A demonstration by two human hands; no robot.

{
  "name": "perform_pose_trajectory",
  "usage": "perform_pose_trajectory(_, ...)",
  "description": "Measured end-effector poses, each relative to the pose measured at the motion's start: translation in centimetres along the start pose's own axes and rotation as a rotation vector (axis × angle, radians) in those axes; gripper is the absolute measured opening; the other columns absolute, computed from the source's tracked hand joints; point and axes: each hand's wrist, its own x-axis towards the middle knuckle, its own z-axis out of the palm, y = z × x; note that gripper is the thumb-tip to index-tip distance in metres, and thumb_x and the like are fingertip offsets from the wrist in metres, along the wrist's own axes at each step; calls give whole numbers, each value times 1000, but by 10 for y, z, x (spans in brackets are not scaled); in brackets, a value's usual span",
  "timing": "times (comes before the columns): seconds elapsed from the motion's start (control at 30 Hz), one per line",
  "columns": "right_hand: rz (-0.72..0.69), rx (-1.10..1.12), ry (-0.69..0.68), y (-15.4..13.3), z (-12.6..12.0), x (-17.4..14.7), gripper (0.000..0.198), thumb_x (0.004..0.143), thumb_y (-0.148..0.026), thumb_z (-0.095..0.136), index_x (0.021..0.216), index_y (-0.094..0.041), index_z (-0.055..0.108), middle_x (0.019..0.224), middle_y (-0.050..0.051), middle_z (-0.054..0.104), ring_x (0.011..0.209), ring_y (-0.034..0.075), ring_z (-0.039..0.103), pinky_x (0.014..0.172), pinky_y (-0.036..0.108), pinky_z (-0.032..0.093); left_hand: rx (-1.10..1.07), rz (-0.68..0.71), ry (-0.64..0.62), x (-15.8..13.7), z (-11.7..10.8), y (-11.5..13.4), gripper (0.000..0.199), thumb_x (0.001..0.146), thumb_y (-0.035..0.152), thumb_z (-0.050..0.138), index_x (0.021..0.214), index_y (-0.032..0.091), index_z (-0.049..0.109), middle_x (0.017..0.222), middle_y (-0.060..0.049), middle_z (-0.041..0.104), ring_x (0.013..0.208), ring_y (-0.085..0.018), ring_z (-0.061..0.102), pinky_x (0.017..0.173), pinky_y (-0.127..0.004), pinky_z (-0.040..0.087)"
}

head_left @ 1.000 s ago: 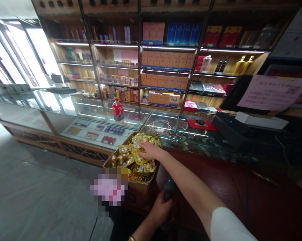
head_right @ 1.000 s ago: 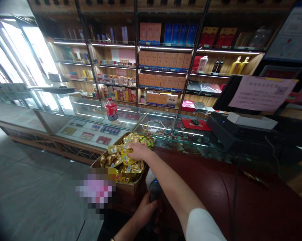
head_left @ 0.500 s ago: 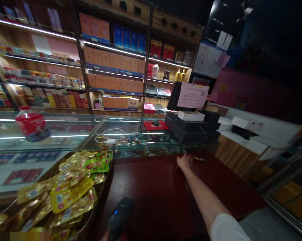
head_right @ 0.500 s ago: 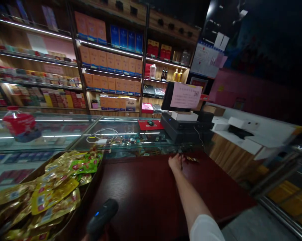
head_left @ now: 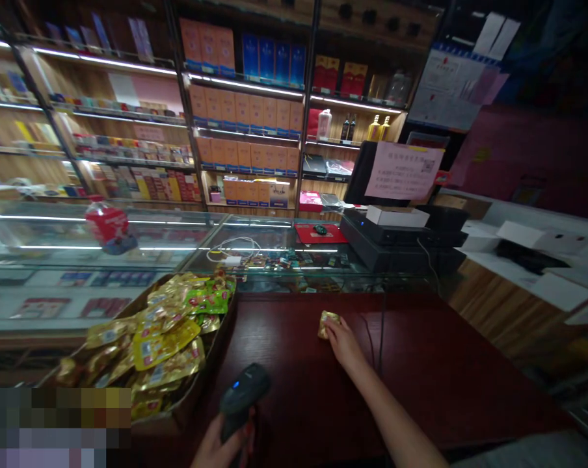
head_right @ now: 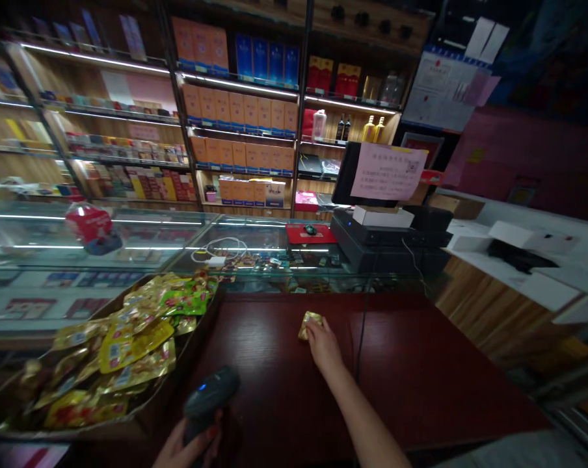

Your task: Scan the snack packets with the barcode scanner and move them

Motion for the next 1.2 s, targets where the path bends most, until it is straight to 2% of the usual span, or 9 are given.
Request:
perform_pose_trajectory(0.07, -114, 113, 45, -36, 27, -37, 49, 92, -26, 47, 140, -30, 52, 148, 5, 50, 141, 23, 41, 111, 42, 42, 4, 27, -11, -2, 4, 3, 57, 58, 64, 80, 84, 15, 63, 50, 2, 61, 31, -10, 47, 31, -20, 36)
perform_pose_trajectory(0.13, -127, 195, 141, -62, 44, -68, 58, 90, -25, 47, 148, -26, 41, 158, 10, 35, 146, 29, 33, 110, 49, 42, -4, 34, -27, -6, 7, 6, 53, 58, 60, 80, 80, 16, 60, 49, 3, 60, 30, -9, 46, 30, -19, 37)
perform_pose_trajectory(0.17, -109, 216, 176, -71, 48, -79, 59, 91, -26, 47, 149, -25, 39, 160, 11, 31, 146, 30, 31, 111, 51, 41, -20, 34, -30, -10, 8, 7, 50, 59, 58, 80, 79, 17, 58, 49, 3, 60, 29, -9, 46, 29, -19, 36)
perform_pose_trajectory(0.23, -76, 261, 210, -81, 49, -91, 58, 92, -26, 44, 150, -23, 37, 157, 13, 35, 144, 30, 35, 112, 52, 39, -69, 26, -24, -21, 7, 11, 46, 63, 55, 78, 77, 18, 55, 50, 3, 60, 28, -9, 46, 29, -18, 35)
perform_pose_trajectory(0.37, -55, 374, 190, -83, 37, -96, 53, 92, -28, 45, 144, -24, 45, 143, 12, 52, 132, 25, 51, 111, 46, 42, -137, 9, -27, -52, 4, 22, 40, 71, 53, 73, 75, 18, 52, 53, 2, 62, 31, -9, 49, 30, -17, 35)
perform_pose_trajectory(0.53, -115, 427, 158, -89, 27, -98, 47, 90, -27, 48, 137, -26, 52, 136, 9, 56, 127, 23, 54, 108, 43, 45, -120, 20, -57, -75, 3, 34, 36, 74, 49, 70, 76, 18, 53, 52, 2, 61, 31, -9, 48, 30, -17, 33)
perform_pose_trajectory(0.77, -125, 415, 191, -95, 26, -99, 49, 88, -23, 48, 137, -26, 54, 135, 9, 59, 125, 25, 56, 106, 44, 47, -77, 35, -78, -76, 9, 43, 31, 73, 45, 69, 72, 17, 55, 51, 2, 59, 30, -8, 48, 30, -17, 34)
perform_pose_trajectory(0.93, -102, 420, 142, -94, 27, -100, 51, 87, -25, 50, 138, -27, 52, 137, 8, 58, 126, 25, 56, 106, 45, 47, -99, 15, -70, -70, 8, 37, 32, 70, 46, 70, 76, 18, 54, 50, 3, 58, 29, -9, 46, 28, -18, 35)
perform_pose_trajectory(1.2, -117, 394, 151, -91, 30, -100, 51, 88, -31, 52, 138, -25, 52, 137, 11, 58, 125, 26, 57, 106, 48, 46, -137, 7, -53, -73, 1, 32, 32, 73, 47, 69, 71, 19, 53, 48, 2, 58, 29, -9, 46, 28, -18, 33)
